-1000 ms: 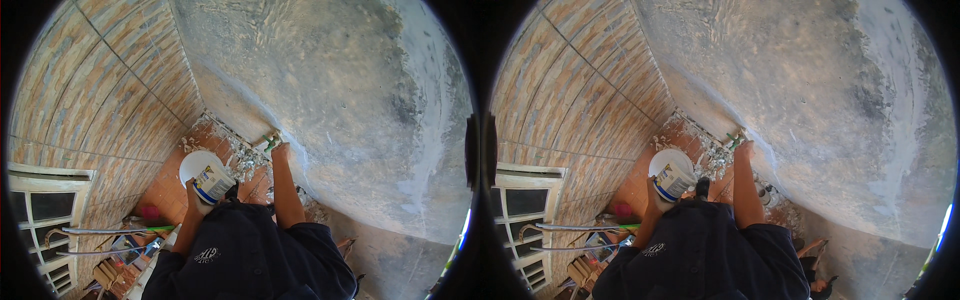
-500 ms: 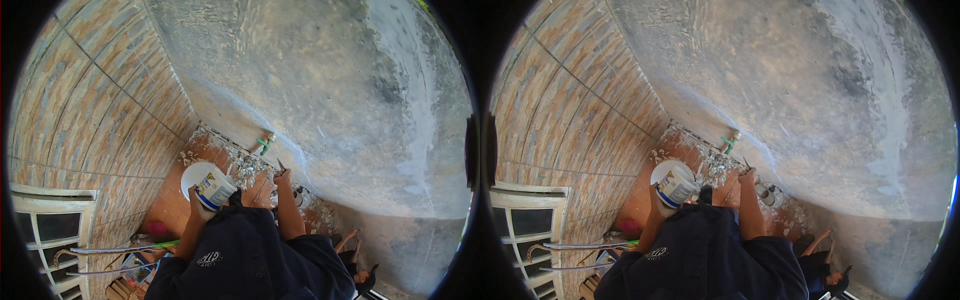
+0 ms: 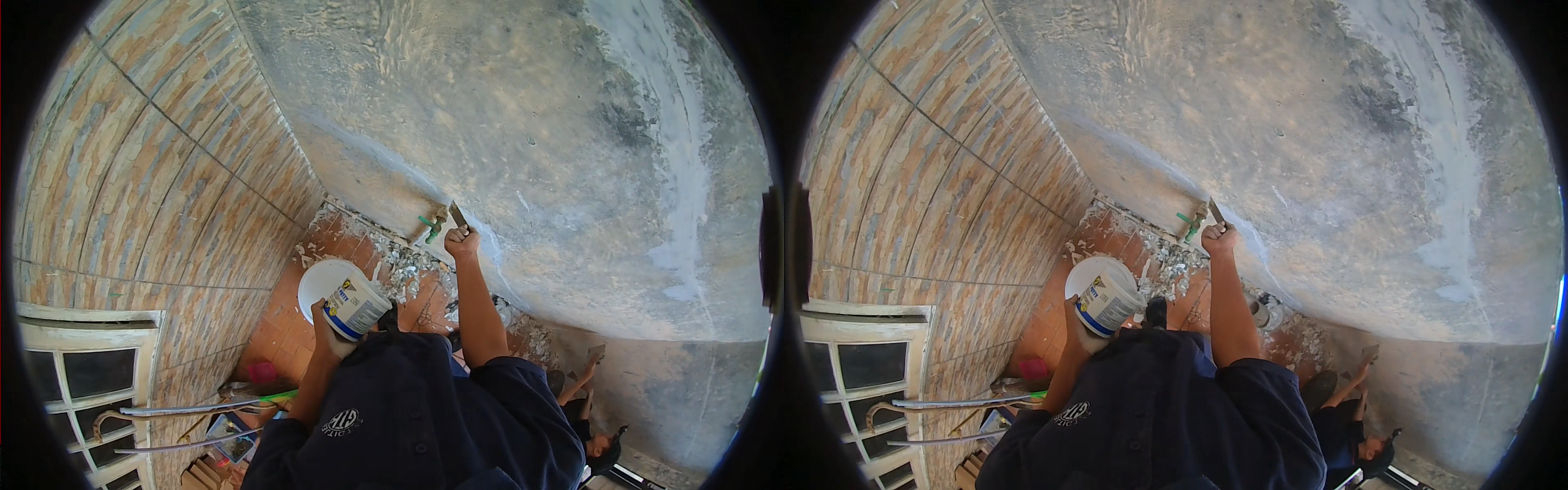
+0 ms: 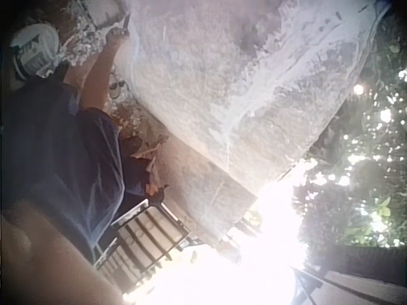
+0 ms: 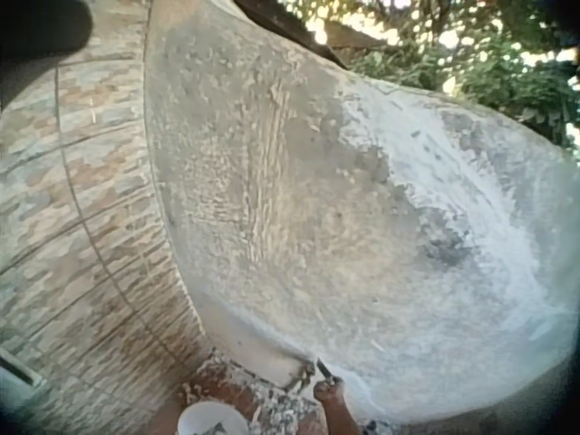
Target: The person applies wall putty to a concrete wall using a scraper.
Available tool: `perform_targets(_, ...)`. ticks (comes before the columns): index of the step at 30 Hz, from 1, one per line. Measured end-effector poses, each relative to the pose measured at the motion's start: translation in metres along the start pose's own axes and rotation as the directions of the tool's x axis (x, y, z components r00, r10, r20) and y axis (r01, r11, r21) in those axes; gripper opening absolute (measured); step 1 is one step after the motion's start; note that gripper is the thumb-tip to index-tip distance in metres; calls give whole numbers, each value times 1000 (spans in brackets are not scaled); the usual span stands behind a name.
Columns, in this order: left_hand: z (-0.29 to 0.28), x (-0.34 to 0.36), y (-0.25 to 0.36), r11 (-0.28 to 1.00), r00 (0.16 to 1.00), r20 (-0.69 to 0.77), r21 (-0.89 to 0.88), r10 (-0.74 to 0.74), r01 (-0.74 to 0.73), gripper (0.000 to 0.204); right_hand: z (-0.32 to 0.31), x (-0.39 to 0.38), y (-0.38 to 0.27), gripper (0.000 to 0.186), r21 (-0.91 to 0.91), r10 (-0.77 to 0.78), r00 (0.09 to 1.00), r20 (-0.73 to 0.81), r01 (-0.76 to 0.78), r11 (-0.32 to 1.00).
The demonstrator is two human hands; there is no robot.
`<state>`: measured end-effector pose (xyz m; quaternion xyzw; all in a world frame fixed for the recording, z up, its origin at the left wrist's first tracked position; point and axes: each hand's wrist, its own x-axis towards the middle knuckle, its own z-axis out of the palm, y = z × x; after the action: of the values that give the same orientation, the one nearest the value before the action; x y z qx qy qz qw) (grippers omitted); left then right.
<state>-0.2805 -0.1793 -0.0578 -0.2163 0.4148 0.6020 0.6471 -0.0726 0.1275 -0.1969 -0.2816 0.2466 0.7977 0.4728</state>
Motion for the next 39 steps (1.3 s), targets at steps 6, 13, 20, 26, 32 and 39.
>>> perform_targets(6,-16,0,4,1000,999,-47,-25,-9,8,61,-13,7,5,29,-137,-135,985,-109,119,983)
perform_targets(13,-14,-4,2,998,1000,-26,-56,-10,8,61,-11,-3,18,26,-106,-192,978,-83,182,977)
perform_targets(20,-13,0,9,999,999,-41,-21,-26,25,61,-13,12,26,25,-161,-185,982,-44,176,971)
perform_targets(26,-30,-1,12,1000,999,-33,-17,-24,23,61,-24,14,65,29,-396,-359,928,-101,293,870)
perform_targets(32,-21,0,17,1000,999,45,3,-30,30,61,-59,55,20,21,988,105,984,-143,135,74)
perform_targets(39,-39,-1,12,998,999,34,63,0,-2,64,-91,35,22,18,-647,-297,861,413,48,-761)
